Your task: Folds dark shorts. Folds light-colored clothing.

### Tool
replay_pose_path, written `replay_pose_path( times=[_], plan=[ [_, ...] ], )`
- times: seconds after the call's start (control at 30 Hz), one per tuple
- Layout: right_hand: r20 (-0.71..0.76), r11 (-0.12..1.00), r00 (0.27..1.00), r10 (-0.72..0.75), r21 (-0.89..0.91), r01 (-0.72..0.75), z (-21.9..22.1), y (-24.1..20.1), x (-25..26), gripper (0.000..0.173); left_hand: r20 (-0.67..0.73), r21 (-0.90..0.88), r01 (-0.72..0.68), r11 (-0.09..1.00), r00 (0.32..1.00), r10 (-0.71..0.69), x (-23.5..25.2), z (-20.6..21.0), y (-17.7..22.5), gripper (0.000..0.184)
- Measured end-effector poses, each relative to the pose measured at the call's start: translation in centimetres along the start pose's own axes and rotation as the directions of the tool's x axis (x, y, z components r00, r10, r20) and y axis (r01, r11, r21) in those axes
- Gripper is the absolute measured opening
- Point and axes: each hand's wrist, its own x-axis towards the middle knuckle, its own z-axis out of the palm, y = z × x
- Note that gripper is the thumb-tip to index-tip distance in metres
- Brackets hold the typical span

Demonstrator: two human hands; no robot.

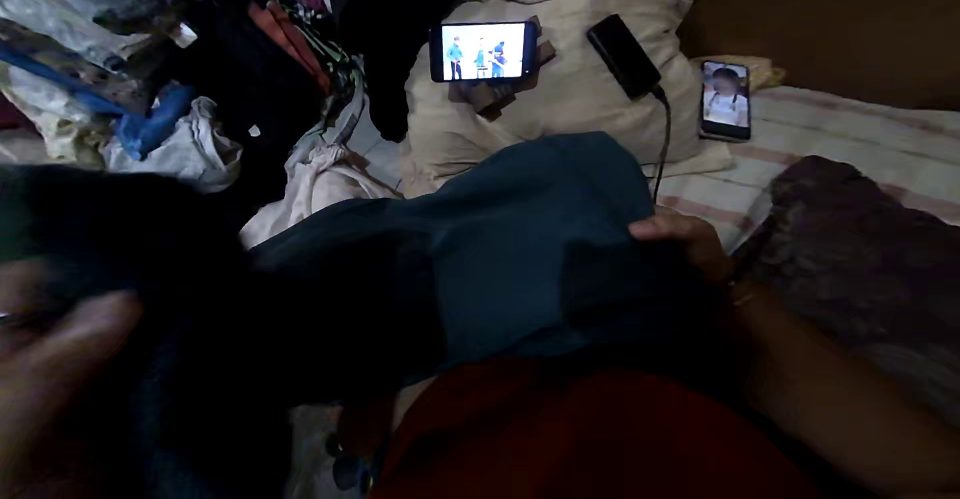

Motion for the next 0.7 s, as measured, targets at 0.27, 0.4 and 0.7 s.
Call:
replay_pose_path(
  times=[0.27, 0.4, 0.7],
  plan=[
    [0.048, 0.998, 0.998, 0.03, -0.063, -0.027, 0.3, 0.4, 0.5, 0.014, 0.054, -0.235, 0.601, 0.764, 0.793, -0.607, 0.4, 13.0, -7.7, 0.022],
    [0.022, 0.997, 0.999, 0.039, -0.074, -0.037, 0.7, 0.7, 0.8, 0.014, -0.071, -0.266, 0.54, 0.799, 0.815, -0.574, -0.8, 10.8, -6.5, 0.023],
    [0.004, 0.978, 0.995, 0.095, -0.186, -0.093, 3.3, -1.9, 1.7, 0.021, -0.249, -0.138, 0.594, 0.793, 0.754, -0.608, -4.6, 4.4, -10.7, 0.027]
  ],
)
